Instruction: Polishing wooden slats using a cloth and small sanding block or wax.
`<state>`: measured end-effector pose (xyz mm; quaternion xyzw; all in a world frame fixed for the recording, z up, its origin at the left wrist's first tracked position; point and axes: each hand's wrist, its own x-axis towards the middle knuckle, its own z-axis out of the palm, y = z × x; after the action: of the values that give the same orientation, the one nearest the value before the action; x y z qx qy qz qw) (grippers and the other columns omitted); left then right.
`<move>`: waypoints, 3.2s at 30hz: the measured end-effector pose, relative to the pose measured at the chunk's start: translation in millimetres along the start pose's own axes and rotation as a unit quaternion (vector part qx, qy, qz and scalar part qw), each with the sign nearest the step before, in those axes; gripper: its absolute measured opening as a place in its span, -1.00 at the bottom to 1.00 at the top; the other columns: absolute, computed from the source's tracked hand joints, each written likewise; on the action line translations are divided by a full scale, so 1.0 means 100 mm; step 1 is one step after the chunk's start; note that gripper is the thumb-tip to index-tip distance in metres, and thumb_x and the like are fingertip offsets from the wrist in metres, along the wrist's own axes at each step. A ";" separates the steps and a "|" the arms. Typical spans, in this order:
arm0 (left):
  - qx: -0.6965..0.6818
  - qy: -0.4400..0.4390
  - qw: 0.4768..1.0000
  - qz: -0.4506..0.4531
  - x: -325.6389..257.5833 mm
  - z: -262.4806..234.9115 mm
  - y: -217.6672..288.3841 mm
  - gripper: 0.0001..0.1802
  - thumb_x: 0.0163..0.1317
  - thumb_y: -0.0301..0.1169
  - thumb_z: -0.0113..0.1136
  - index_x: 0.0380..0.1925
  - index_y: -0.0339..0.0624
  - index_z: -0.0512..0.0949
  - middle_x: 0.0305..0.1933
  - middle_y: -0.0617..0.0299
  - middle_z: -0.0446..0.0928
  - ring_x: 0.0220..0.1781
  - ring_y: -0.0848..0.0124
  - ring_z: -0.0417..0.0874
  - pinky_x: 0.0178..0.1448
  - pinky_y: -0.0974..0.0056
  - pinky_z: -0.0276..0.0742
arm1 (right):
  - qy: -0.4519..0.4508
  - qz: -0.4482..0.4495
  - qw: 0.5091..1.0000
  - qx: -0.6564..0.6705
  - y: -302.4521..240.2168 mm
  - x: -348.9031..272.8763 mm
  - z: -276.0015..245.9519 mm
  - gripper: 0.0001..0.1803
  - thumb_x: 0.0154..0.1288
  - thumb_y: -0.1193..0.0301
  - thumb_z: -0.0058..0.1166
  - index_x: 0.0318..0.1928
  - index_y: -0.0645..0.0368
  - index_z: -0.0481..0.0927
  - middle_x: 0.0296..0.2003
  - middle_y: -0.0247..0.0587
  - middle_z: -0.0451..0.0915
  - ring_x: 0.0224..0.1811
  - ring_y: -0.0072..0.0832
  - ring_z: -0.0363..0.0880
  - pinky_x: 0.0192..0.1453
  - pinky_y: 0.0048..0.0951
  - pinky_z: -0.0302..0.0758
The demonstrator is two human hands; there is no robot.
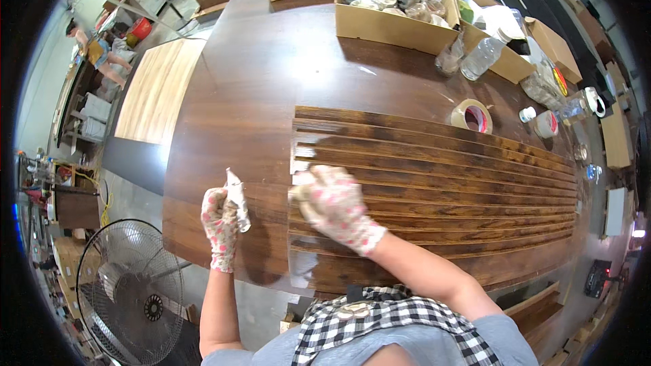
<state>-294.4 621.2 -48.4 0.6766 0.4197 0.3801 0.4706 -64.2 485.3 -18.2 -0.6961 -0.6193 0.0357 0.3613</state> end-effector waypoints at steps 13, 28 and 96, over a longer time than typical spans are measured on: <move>0.031 -0.070 0.993 0.090 -0.02 0.52 0.30 -0.87 0.24 -0.60 0.19 -0.20 -0.33 0.55 -0.12 0.18 0.49 -0.15 0.42 0.54 -0.04 0.36 0.48 | 0.040 -0.004 0.999 0.009 -0.09 -0.06 -0.14 -0.59 0.16 0.30 0.27 0.01 0.12 0.53 -0.13 -0.09 0.52 -0.09 -0.13 0.53 -0.04 -0.14 0.52; 0.217 -0.172 0.923 0.269 -0.07 1.04 0.79 -0.76 0.01 -0.60 0.34 -0.27 -0.14 0.63 -0.27 0.14 0.57 -0.18 0.16 0.57 -0.07 0.17 0.49 | 0.095 0.092 0.988 -0.076 0.21 -0.64 -0.63 -0.58 0.12 0.30 0.30 0.00 0.05 0.53 -0.16 -0.08 0.54 -0.18 -0.16 0.55 -0.07 -0.16 0.54; 0.075 -0.162 0.981 0.075 0.32 0.72 0.60 -0.94 0.12 -0.50 0.26 -0.40 -0.09 0.58 -0.32 0.21 0.51 -0.24 0.33 0.61 -0.16 0.20 0.53 | 0.319 0.224 0.916 -0.094 0.95 -2.41 -1.39 -0.37 0.13 0.50 0.23 0.25 0.18 0.39 0.09 -0.01 0.47 0.15 -0.07 0.45 0.25 -0.13 0.42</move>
<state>-205.2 615.3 -6.6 0.7924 0.3128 0.2670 0.4505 29.2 210.0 -64.1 -0.8215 -0.2996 -0.1668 0.4555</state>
